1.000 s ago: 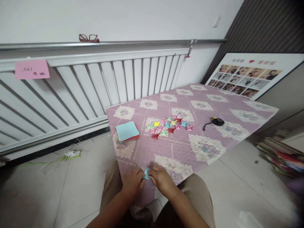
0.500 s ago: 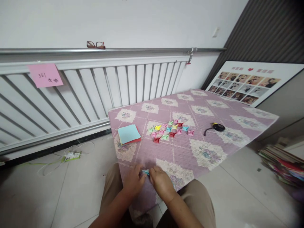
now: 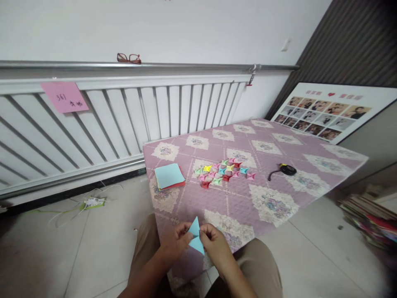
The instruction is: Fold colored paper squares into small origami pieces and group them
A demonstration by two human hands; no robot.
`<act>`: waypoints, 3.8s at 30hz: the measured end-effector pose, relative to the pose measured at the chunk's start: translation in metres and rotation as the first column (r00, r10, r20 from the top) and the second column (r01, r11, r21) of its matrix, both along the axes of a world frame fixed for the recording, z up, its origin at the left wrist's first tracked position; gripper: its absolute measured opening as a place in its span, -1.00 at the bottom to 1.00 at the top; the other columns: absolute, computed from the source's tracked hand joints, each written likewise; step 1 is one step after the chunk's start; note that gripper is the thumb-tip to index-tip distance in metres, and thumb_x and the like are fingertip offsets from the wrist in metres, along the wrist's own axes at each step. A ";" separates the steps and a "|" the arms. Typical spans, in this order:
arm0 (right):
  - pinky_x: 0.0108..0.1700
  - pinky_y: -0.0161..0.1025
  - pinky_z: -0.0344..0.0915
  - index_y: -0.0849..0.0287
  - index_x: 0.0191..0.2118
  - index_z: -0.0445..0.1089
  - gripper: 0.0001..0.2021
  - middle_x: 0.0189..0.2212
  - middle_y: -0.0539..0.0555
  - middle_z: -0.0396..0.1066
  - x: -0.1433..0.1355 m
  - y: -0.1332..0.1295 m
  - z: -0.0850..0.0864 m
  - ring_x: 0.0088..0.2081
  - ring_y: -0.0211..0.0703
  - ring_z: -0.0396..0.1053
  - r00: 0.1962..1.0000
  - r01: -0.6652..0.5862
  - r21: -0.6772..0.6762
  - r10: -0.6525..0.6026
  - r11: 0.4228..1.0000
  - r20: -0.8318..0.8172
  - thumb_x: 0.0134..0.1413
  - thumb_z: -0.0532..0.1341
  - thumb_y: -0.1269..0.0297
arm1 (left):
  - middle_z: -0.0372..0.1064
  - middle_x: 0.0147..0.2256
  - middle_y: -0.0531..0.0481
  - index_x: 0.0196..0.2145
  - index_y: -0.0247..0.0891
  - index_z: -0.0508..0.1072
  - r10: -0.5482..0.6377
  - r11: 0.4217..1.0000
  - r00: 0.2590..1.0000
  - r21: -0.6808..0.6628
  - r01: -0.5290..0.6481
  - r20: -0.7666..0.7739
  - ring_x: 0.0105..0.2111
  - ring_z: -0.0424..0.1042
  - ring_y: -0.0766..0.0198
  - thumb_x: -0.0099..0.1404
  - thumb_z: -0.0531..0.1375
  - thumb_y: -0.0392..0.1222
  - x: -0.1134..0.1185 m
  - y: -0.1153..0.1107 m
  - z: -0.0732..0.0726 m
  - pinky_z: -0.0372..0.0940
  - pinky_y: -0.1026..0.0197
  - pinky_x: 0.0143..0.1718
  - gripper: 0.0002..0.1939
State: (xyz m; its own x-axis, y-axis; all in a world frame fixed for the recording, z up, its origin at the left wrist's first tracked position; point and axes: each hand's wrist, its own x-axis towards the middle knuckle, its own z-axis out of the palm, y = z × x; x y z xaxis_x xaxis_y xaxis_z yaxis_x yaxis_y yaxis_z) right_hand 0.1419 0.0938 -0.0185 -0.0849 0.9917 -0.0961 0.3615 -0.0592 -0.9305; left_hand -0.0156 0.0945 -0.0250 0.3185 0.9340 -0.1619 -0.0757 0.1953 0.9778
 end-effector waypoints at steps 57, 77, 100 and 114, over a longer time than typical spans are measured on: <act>-0.21 -0.30 0.21 0.04 -0.32 0.37 -0.88 -0.29 0.01 0.41 0.026 -0.017 0.080 -0.24 -0.18 0.34 0.832 -0.527 0.200 0.453 0.826 0.321 0.22 0.10 0.27 | 0.36 -0.31 0.01 -0.18 -0.19 0.44 -0.023 0.996 0.997 -0.087 0.030 0.075 -0.32 0.32 0.26 0.17 0.23 0.13 0.003 -0.013 0.040 0.22 0.24 -0.27 -0.62; -0.35 -0.34 0.17 0.11 -0.45 0.29 -0.82 -0.51 -0.06 0.28 0.034 -0.023 0.087 -0.42 -0.25 0.22 0.920 -0.390 0.004 0.390 0.921 -0.026 0.12 0.14 0.18 | 0.30 -0.23 -0.06 -0.33 -0.20 0.50 -0.422 0.838 0.886 0.292 0.461 -0.191 -0.27 0.30 0.23 0.26 0.19 -0.05 -0.018 0.005 0.080 0.19 0.23 -0.20 -0.81; -0.45 -0.33 0.10 0.12 -0.57 0.20 -0.66 -0.61 -0.08 0.11 0.019 -0.020 0.055 -0.51 -0.26 0.11 0.999 -0.008 0.102 0.005 0.995 0.038 0.09 0.13 0.03 | 0.14 -0.58 0.15 -0.50 -0.20 0.22 0.069 0.997 0.994 -0.039 -0.073 -0.086 -0.55 0.11 0.36 0.08 0.16 -0.17 0.013 -0.011 0.054 0.06 0.30 -0.49 -0.85; -0.45 -0.35 0.12 0.13 -0.59 0.19 -0.62 -0.60 -0.07 0.17 0.014 -0.024 0.050 -0.52 -0.27 0.14 0.998 0.059 0.209 -0.054 0.976 -0.029 0.13 0.13 0.01 | 0.33 -0.33 0.00 -0.12 -0.22 0.33 0.182 0.982 0.983 -0.053 -0.179 0.039 -0.36 0.30 0.25 0.06 0.24 -0.11 0.022 -0.016 0.053 0.20 0.26 -0.34 -0.60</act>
